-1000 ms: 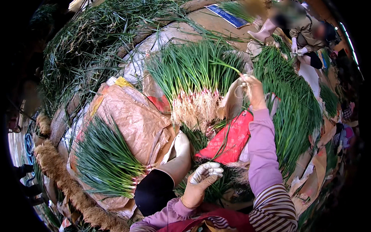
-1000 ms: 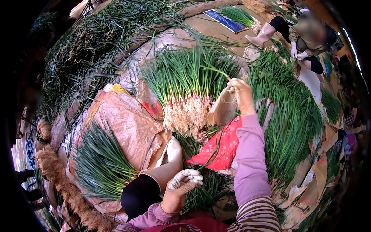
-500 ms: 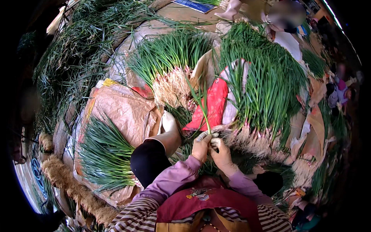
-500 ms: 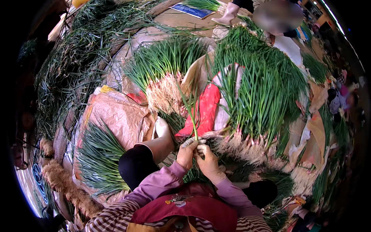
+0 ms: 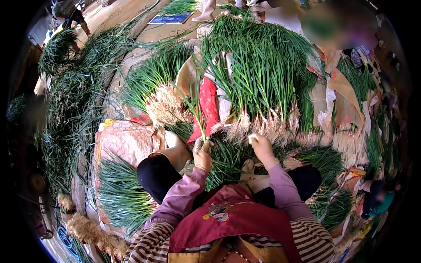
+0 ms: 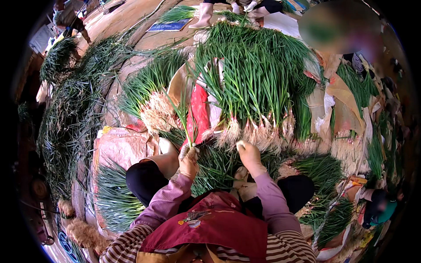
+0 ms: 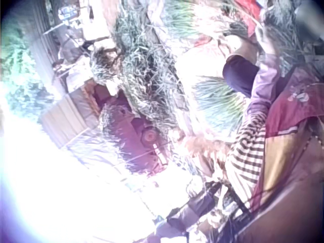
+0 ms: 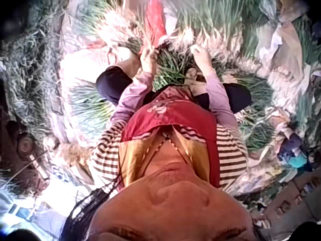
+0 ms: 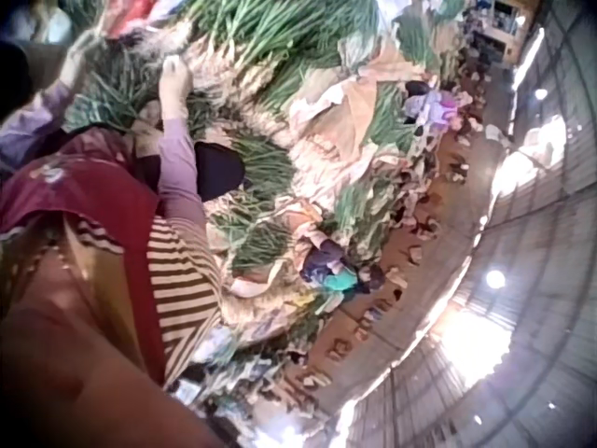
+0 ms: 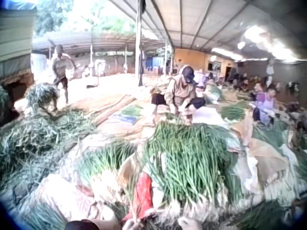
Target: The person gathers stalks of green onions by hand, organizes them into a large bundle, and then secures the bundle with a rubber band.
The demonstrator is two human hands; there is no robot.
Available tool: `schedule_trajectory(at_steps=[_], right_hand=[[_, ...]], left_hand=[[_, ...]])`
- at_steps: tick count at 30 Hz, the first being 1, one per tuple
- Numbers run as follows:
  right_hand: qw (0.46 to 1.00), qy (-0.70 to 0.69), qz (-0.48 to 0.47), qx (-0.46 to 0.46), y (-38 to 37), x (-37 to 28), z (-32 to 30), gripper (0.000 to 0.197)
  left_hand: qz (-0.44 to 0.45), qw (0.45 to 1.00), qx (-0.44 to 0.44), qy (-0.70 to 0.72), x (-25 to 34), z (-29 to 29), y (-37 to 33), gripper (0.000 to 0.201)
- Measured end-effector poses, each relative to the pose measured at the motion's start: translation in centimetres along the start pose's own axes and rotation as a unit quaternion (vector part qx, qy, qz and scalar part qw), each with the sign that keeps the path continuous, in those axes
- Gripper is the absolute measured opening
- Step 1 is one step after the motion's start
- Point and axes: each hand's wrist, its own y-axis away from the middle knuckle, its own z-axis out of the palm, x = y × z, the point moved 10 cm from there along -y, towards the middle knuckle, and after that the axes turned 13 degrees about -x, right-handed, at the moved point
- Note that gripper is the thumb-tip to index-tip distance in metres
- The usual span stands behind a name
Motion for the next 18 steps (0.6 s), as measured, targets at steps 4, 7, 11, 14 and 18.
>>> schedule_trajectory(at_steps=[4,7,11,14,18], right_hand=[[0.975,0.116,-0.124,0.141,-4.3,-5.6,-4.1,0.021],[0.944,0.326,-0.005,0.041,-9.3,-5.7,-1.9,0.038],[0.916,0.397,0.014,0.052,-13.8,-0.8,-1.9,0.024],[0.924,0.368,-0.035,0.098,-11.3,-1.5,-4.0,0.017],[0.927,0.324,-0.153,0.112,-8.2,-6.3,-3.2,0.020]], left_hand=[[-0.123,0.991,-0.039,0.043,-2.5,1.9,0.5,0.009],[-0.197,0.973,-0.044,0.112,-4.0,2.0,0.8,0.017],[-0.219,0.972,-0.057,0.065,-5.0,2.5,0.0,0.022],[-0.209,0.970,-0.085,0.086,-5.3,3.1,-0.2,0.017],[-0.220,0.968,-0.078,0.092,-6.6,3.9,-0.3,0.012]])
